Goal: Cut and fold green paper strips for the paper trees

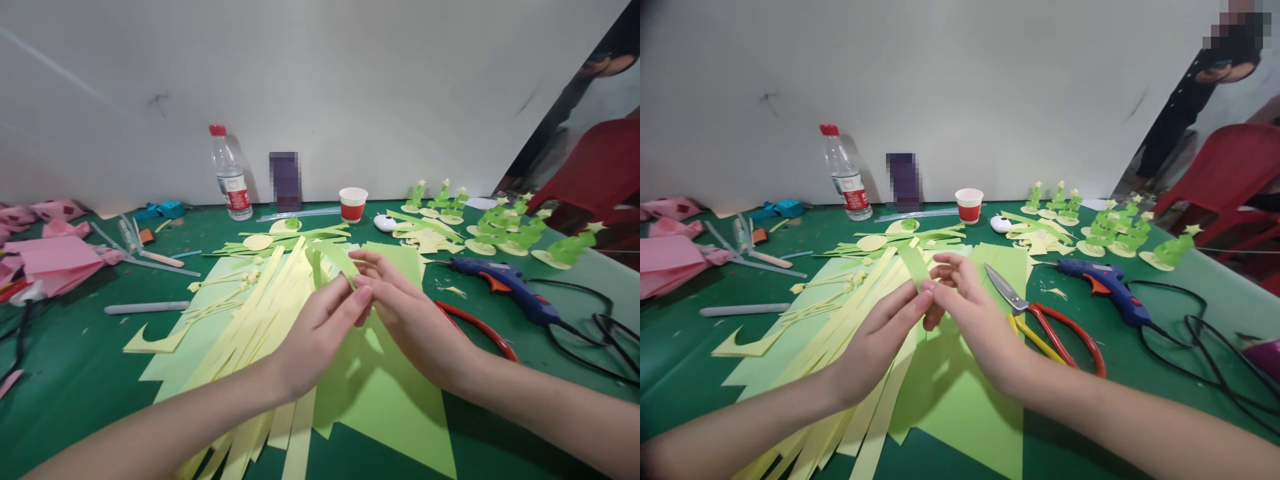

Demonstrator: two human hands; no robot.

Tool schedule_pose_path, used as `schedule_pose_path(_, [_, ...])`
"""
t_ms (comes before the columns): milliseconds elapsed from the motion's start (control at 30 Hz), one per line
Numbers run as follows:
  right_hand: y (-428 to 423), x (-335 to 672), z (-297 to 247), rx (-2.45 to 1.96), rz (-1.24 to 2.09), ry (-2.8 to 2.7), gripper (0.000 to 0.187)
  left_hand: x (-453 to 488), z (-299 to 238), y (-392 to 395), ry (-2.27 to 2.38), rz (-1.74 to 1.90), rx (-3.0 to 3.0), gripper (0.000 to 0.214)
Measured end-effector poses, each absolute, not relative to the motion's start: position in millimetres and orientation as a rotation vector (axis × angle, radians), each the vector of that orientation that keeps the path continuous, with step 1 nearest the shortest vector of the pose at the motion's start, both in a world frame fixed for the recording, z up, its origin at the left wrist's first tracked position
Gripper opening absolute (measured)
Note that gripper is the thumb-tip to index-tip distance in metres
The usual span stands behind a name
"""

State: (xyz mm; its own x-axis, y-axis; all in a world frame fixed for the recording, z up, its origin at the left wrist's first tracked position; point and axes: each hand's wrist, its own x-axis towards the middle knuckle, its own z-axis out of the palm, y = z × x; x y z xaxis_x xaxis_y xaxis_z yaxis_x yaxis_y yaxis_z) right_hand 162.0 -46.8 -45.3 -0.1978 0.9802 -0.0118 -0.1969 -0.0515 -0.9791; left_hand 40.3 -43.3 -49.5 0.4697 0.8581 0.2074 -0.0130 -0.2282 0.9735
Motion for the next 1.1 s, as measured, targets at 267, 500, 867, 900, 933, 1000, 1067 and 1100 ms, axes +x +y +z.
schedule_pose_path(267, [-33.0, 181.9, -21.1, -0.745, 1.661, -1.183, 0.025, 27.4, -37.6, -22.4, 0.697, 0.551, 1.687, 0.027])
schedule_pose_path(500, [-4.9, 208.0, -5.6, -0.867, 1.233, -1.109, 0.027, -21.3, -11.8, 15.4, 0.926, 0.496, 1.961, 0.020])
schedule_pose_path(867, [75.6, 176.1, -37.8, -0.994, 1.354, -0.942, 0.016, -101.8, -29.2, 93.8, 1.421, 0.663, 1.711, 0.020])
schedule_pose_path(900, [84.7, 169.2, -41.2, -1.006, 1.362, -0.928, 0.020, -104.2, -30.9, 100.2, 1.479, 0.650, 1.679, 0.022])
schedule_pose_path(933, [93.4, 161.8, -44.2, -1.015, 1.371, -0.918, 0.023, -106.1, -32.5, 106.4, 1.537, 0.644, 1.650, 0.026])
schedule_pose_path(1000, [109.0, 146.3, -49.6, -1.032, 1.394, -0.907, 0.026, -109.1, -35.8, 118.0, 1.653, 0.664, 1.604, 0.029])
schedule_pose_path(1067, [121.6, 130.7, -55.0, -1.059, 1.428, -0.900, 0.028, -111.4, -39.9, 127.5, 1.770, 0.722, 1.584, 0.030])
schedule_pose_path(1100, [126.6, 123.5, -57.8, -1.079, 1.447, -0.895, 0.028, -112.2, -42.4, 131.1, 1.824, 0.774, 1.584, 0.030])
